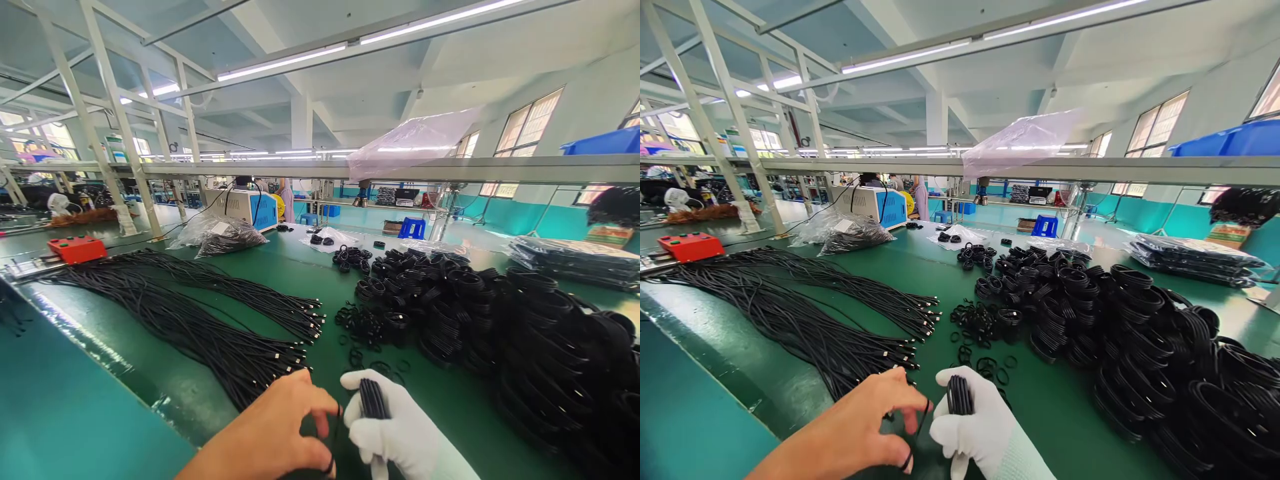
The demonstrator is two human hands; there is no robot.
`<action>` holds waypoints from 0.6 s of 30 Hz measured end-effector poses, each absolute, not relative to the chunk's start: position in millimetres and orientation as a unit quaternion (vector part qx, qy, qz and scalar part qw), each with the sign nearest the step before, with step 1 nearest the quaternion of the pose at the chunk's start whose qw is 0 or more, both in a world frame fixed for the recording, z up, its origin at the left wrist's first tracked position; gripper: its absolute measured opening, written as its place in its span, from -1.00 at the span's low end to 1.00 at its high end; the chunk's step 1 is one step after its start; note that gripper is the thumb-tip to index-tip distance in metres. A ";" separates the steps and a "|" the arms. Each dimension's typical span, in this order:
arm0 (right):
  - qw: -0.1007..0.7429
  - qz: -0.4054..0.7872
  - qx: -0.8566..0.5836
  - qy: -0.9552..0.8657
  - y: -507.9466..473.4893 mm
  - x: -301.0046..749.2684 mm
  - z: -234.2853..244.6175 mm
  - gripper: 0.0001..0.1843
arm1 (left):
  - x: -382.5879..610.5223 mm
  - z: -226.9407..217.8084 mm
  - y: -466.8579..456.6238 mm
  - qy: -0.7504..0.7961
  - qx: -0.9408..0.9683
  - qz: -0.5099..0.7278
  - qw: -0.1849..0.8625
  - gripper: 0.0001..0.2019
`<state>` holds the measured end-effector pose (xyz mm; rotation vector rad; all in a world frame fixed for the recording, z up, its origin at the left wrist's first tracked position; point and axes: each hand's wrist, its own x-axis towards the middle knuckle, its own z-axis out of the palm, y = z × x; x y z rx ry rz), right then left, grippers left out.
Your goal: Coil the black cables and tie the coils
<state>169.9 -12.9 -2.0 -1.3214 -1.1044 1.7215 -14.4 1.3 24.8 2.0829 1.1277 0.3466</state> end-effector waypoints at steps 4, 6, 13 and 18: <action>0.307 0.680 -0.506 -0.434 -12.9 170.9 -21.1 0.13 | -14.3 17.3 7.7 0.442 0.785 0.146 0.409 -0.48; 0.320 0.653 -0.500 -0.470 -11.3 170.6 -39.4 0.26 | -11.0 14.2 7.1 0.439 0.778 0.134 0.428 -0.40; 0.349 0.481 -0.553 -0.584 -3.0 156.3 -74.7 0.19 | 16.9 15.7 -1.3 0.482 0.822 0.043 0.301 -0.47; 0.397 0.409 -0.574 -0.588 -2.0 157.6 -57.8 -0.25 | 10.4 23.0 18.1 0.432 0.783 0.063 0.444 -0.66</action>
